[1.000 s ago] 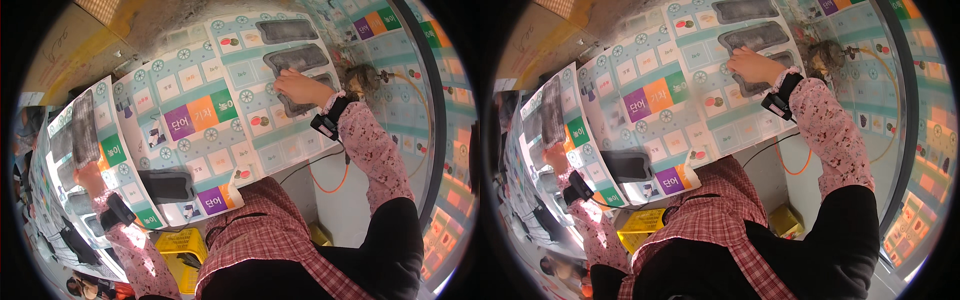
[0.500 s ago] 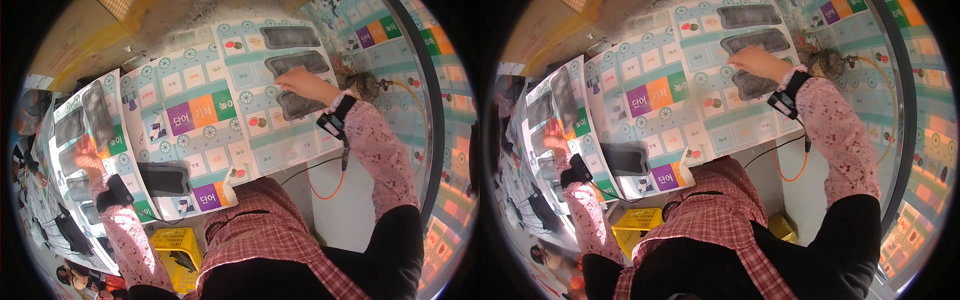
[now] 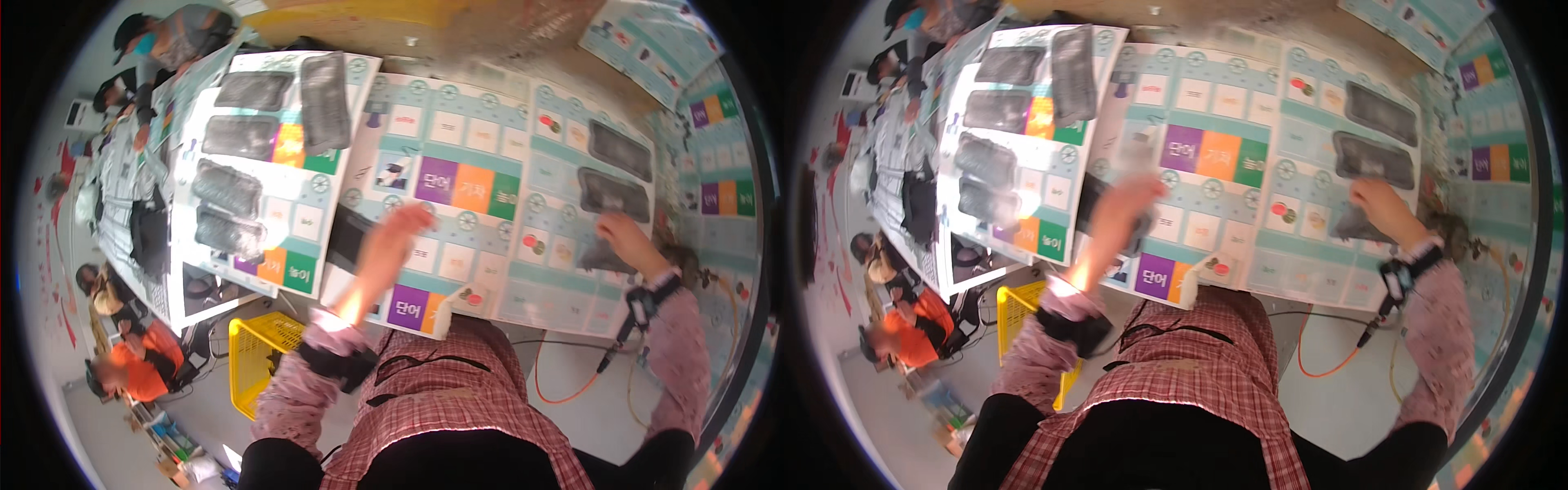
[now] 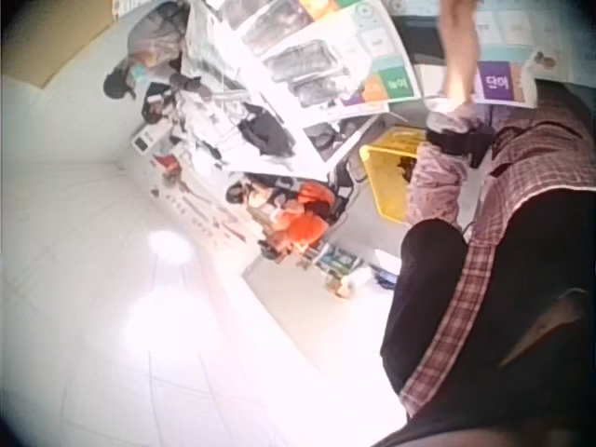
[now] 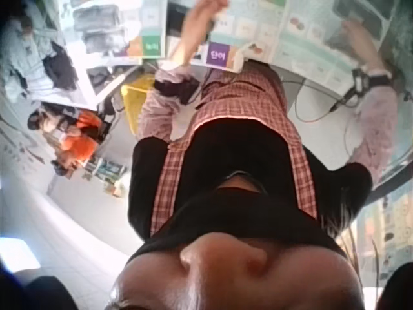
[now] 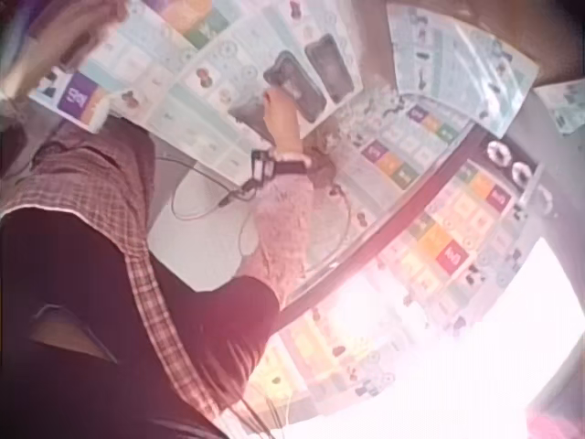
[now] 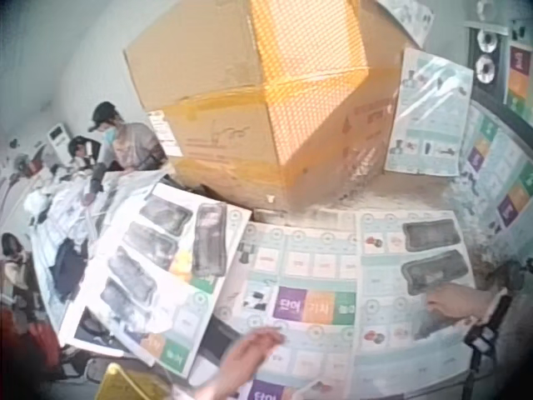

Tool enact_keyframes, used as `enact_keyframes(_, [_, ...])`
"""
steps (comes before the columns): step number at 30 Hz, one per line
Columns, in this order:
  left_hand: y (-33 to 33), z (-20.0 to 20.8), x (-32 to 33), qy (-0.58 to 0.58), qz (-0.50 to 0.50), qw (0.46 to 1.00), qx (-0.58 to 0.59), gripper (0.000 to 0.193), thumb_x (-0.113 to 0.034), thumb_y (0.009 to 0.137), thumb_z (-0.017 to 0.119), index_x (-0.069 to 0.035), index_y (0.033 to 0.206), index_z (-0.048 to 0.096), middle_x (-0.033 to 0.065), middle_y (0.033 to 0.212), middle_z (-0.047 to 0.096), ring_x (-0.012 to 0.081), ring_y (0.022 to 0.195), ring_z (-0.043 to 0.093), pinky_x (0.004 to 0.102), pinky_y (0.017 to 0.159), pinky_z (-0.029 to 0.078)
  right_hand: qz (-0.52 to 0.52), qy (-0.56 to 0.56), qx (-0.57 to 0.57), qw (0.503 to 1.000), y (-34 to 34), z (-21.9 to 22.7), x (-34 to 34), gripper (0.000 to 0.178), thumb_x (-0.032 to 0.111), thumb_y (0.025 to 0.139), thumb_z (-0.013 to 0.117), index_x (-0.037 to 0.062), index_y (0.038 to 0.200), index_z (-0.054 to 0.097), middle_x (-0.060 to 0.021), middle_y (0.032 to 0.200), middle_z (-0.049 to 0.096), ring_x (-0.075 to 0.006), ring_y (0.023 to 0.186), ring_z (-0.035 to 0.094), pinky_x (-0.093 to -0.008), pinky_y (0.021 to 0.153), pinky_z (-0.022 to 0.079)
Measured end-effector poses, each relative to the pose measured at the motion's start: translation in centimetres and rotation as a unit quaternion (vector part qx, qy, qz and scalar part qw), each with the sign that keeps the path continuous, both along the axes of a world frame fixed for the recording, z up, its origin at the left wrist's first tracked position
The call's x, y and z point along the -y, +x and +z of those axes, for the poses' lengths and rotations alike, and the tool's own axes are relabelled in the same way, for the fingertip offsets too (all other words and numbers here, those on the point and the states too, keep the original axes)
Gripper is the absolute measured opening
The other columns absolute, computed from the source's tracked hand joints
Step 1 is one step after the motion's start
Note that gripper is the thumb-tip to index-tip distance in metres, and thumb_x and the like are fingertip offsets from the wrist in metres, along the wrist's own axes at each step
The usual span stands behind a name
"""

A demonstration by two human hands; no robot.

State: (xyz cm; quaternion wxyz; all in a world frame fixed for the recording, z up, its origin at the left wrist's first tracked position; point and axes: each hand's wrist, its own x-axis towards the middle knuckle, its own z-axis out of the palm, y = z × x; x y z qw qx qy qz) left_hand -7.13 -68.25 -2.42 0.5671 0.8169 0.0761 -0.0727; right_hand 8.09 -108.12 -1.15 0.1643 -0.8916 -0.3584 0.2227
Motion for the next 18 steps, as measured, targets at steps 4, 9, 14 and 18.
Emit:
enact_keyframes(4, [-2.7,0.3,6.2,-0.379,-0.087,0.918,-0.076,0.058,-0.046,0.093,0.023,-0.003,0.132,0.031,0.0102,0.134,0.036,0.0190,0.128,0.027,0.0341,0.105,0.021,-0.070,0.030,-0.070,0.995,-2.8,10.3,-3.1,0.007,0.000,0.075,0.056,-0.0017,0.078,0.049,-0.0122,0.069,0.050,-0.0230,0.064,0.051,-0.0308,0.060,0.041])
enact_keyframes(9, [-1.0,0.8,4.2,-0.491,-0.126,0.857,-0.094,0.071,-0.055,0.090,0.014,-0.002,0.134,0.027,0.0118,0.135,0.035,0.0216,0.128,0.026,0.0356,0.107,0.016,-0.105,0.096,-0.245,0.959,-7.2,19.8,-16.4,0.007,0.000,0.078,0.058,-0.0015,0.078,0.051,-0.0053,0.071,0.056,-0.0101,0.064,0.055,-0.0237,0.060,0.047])
enact_keyframes(14, [-5.7,0.1,-6.5,-0.733,-0.091,0.650,-0.176,0.092,-0.073,0.078,0.018,0.000,0.133,0.028,0.0156,0.134,0.035,0.0255,0.123,0.035,0.0397,0.105,0.019,-0.118,0.276,-0.305,0.904,-7.4,16.6,-27.8,0.016,0.017,0.084,0.058,0.0020,0.083,0.054,-0.0027,0.074,0.058,-0.0101,0.068,0.059,-0.0246,0.066,0.051])
enact_keyframes(18, [-11.9,0.9,-16.2,-0.790,-0.014,0.610,-0.064,0.085,-0.067,0.082,0.021,0.000,0.133,0.026,0.0152,0.135,0.034,0.0294,0.122,0.037,0.0428,0.103,0.026,-0.188,0.391,-0.384,0.815,-6.4,6.7,-35.9,0.020,0.021,0.085,0.058,0.0023,0.089,0.055,-0.0028,0.079,0.057,-0.0121,0.074,0.059,-0.0281,0.073,0.051])
